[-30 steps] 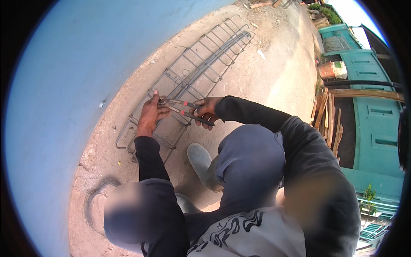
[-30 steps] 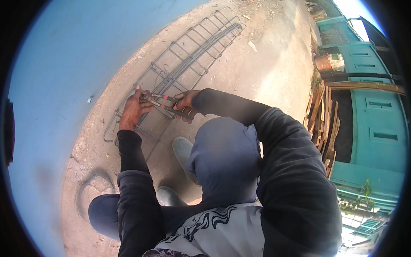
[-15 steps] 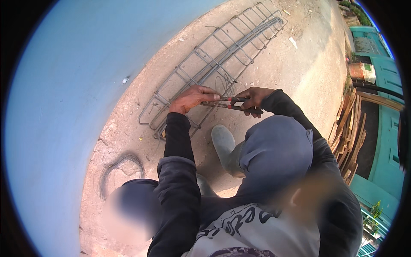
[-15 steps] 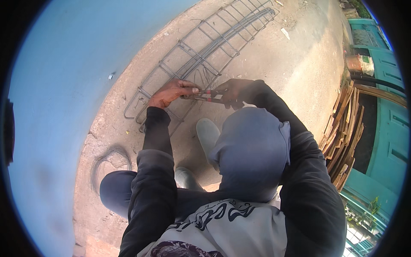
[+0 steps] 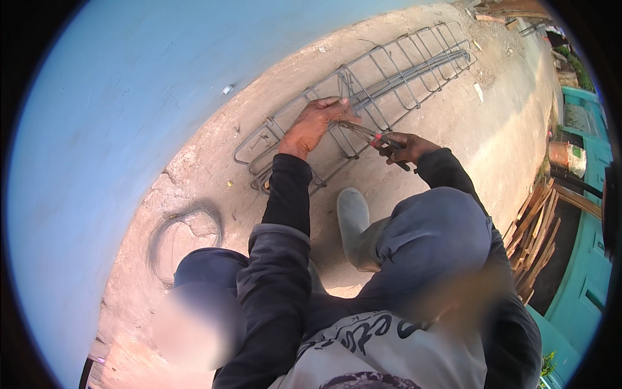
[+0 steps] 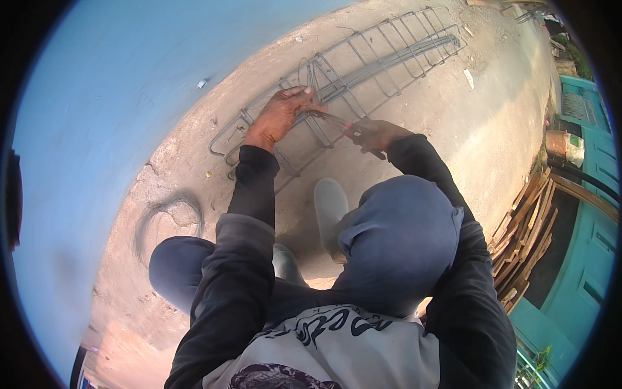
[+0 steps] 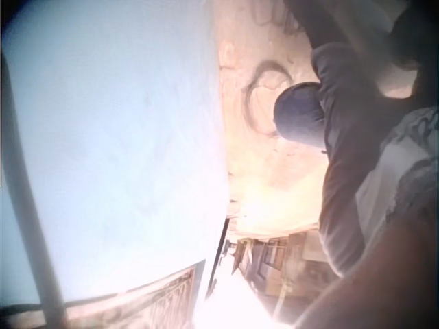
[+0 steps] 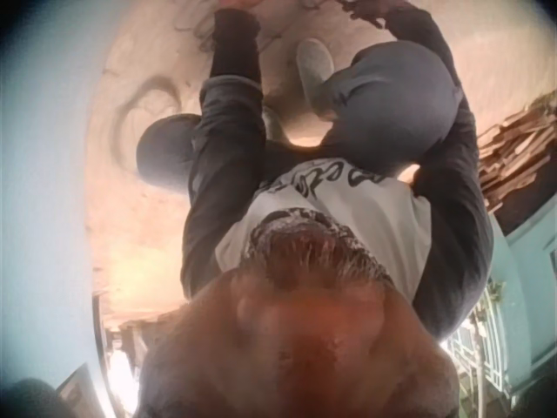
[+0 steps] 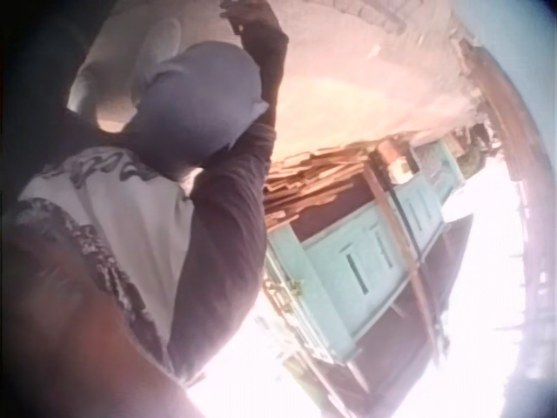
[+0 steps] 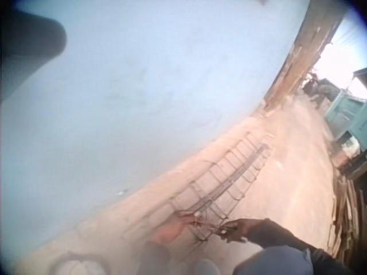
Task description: The person assembles a metal grid on the ground by tying intersecting wires together using pliers. They repeatedly pick up wire ties, wrap them around intersections, and twist them to secure the grid structure.
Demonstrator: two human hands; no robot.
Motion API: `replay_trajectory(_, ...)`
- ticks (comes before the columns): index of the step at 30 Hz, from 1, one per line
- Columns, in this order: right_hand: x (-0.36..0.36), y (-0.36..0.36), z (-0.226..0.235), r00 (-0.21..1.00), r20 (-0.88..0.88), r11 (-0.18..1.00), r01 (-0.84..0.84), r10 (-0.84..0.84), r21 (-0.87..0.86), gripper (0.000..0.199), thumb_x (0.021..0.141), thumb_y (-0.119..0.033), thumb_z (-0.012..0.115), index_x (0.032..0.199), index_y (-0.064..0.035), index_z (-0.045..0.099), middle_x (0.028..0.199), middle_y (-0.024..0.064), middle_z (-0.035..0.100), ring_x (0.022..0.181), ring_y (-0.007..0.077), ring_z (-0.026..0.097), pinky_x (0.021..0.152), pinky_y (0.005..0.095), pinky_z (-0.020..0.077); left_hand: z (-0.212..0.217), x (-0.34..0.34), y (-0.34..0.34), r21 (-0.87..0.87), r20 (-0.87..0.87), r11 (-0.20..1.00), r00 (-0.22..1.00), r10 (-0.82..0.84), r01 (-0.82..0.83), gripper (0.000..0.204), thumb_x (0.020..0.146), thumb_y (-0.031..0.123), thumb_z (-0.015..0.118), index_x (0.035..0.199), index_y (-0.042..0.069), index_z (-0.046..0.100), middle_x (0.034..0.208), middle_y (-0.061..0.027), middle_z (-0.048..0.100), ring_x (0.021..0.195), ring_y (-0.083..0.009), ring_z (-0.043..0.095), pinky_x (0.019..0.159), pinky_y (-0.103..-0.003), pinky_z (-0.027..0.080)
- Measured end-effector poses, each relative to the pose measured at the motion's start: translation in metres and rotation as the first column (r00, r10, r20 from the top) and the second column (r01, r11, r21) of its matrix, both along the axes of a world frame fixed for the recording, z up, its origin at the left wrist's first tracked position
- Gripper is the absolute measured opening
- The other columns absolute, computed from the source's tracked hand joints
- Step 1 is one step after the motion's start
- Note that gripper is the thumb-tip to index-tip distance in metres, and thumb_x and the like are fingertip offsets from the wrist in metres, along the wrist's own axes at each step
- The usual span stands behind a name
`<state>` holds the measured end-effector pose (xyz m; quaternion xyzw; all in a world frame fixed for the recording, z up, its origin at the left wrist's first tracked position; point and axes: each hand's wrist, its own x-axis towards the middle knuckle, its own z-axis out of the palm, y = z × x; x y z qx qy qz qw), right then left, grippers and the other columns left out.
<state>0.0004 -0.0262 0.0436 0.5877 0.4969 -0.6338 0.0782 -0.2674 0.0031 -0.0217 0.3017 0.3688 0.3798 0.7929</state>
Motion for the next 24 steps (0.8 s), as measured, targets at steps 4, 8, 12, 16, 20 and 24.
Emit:
replay_trajectory(4,0.024,0.003,-0.020,0.858,-0.304,0.910,0.392,-0.415,-0.135,0.067,0.081,0.006,0.058,0.145,-0.0082,0.043,0.133,0.0091,0.058,0.123,0.0242,0.055,0.096,0.0414,0.0489,-0.009,-0.019,0.016,-0.157,0.292,0.953,0.910,0.295,-0.259,0.028,0.104,0.029,0.051,0.097,0.003,0.058,0.071,-0.0050,0.062,0.070,-0.0183,0.062,0.095,-0.046,0.053)
replay_trajectory(8,0.039,0.017,-0.018,0.755,-0.255,0.797,0.575,-0.604,-0.184,0.063,0.088,0.001,0.055,0.146,-0.0183,0.042,0.134,0.0079,0.059,0.117,0.0230,0.060,0.087,0.0427,0.0508,0.014,-0.021,0.013,-0.208,0.223,0.903,0.881,0.417,-0.375,0.027,0.104,0.027,0.051,0.100,0.001,0.059,0.061,-0.0019,0.053,0.050,-0.0129,0.053,0.079,-0.042,0.060)
replay_trajectory(12,0.041,0.039,-0.023,0.806,-0.107,0.761,0.586,-0.582,0.279,0.044,0.090,-0.012,0.063,0.134,-0.0156,0.056,0.115,0.0093,0.068,0.101,0.0262,0.066,0.082,0.0413,0.0514,0.025,-0.017,0.016,-0.250,0.130,0.897,0.906,0.403,-0.364,0.030,0.102,0.029,0.056,0.096,0.000,0.062,0.062,-0.0040,0.057,0.046,-0.0119,0.049,0.063,-0.037,0.060)
replay_trajectory(16,0.009,0.056,-0.020,0.981,0.191,0.316,-0.168,-0.044,0.934,0.041,0.090,-0.012,0.064,0.131,-0.0094,0.057,0.118,0.0134,0.065,0.109,0.0292,0.061,0.090,0.0378,0.0486,0.028,-0.013,0.013,-0.202,-0.080,0.951,0.971,0.224,-0.236,0.025,0.098,0.024,0.060,0.089,0.002,0.062,0.066,-0.0032,0.059,0.048,-0.0111,0.051,0.052,-0.030,0.051)
replay_trajectory(20,-0.067,0.028,0.005,0.962,0.118,0.332,-0.198,0.246,0.922,0.038,0.090,-0.009,0.064,0.128,-0.0075,0.059,0.121,0.0130,0.064,0.114,0.0306,0.059,0.099,0.0380,0.0434,0.029,0.002,0.000,-0.085,-0.191,0.996,0.981,-0.043,0.027,0.020,0.093,0.019,0.057,0.083,0.004,0.064,0.064,-0.0010,0.055,0.046,-0.0108,0.045,0.045,-0.027,0.039)
replay_trajectory(24,-0.058,0.021,-0.010,0.886,0.355,0.243,-0.430,0.298,0.870,0.036,0.090,-0.009,0.064,0.126,-0.0092,0.060,0.117,0.0110,0.066,0.111,0.0282,0.058,0.103,0.0404,0.0370,0.035,0.001,-0.009,-0.135,-0.131,0.972,0.969,-0.211,0.193,0.023,0.090,0.023,0.058,0.083,0.003,0.066,0.063,0.0015,0.050,0.047,-0.0069,0.039,0.040,-0.023,0.032)
